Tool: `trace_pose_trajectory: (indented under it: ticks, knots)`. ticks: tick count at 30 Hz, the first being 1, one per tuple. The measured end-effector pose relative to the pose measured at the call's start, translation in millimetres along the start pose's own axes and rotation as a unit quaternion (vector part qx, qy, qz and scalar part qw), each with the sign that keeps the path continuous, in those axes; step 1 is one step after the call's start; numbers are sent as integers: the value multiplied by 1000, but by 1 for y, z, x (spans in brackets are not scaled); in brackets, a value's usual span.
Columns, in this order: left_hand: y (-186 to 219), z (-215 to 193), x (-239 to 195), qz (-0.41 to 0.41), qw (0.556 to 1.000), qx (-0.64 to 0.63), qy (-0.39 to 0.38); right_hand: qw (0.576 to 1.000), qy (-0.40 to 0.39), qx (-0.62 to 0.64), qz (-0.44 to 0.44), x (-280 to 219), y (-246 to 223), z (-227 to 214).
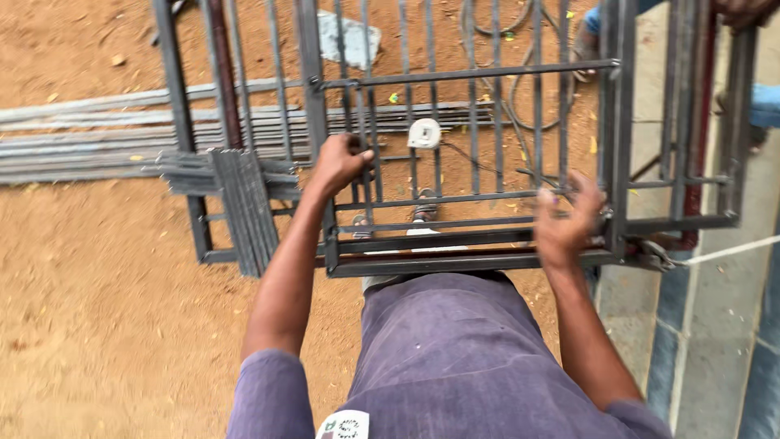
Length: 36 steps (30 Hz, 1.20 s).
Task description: The person is assembling a metal gate or frame by welding vertical bars to a horizontal structure. They repeatedly measure the spacing between bars using a tape measure, position the bars, and secure them with a welding torch, creating visible sparks.
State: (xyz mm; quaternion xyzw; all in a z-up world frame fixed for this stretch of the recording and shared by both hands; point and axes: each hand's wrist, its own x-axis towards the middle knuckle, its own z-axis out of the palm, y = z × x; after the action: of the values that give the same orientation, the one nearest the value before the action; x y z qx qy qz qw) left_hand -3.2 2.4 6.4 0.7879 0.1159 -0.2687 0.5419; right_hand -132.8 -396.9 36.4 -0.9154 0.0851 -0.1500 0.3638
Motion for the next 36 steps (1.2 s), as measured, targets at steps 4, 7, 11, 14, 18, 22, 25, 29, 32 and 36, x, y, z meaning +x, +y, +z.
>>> trace_pose_trajectory:
  ticks: [4,7,11,14,18,22,25,29,32,36]
  knots:
    - [-4,3,-1,8,1000,-10,25,945,-202,-75,-247,57,-68,86]
    - [-11,7,6,22,995,71,60,880,-314,-196,-297,76,-90,139]
    - [-32,15,5,101,985,96,103,878,-319,-217,-282,81,-95,162]
    - [-41,21,6,106,984,110,92,919,-332,-104,-185,83,-97,138]
    - [-33,17,-4,100,976,182,64,903,-319,269,101,77,-89,108]
    - [-17,12,-15,94,979,174,39,767,-341,478,258,61,-65,80]
    - [-13,15,-16,103,977,183,31,759,-327,472,308,39,-56,74]
    - [-15,16,-12,109,969,218,27,768,-301,471,313,19,-54,77]
    - [-21,17,-8,107,970,219,17,776,-280,468,316,7,-55,78]
    - [-26,19,-2,149,960,235,36,769,-277,486,308,0,-61,76]
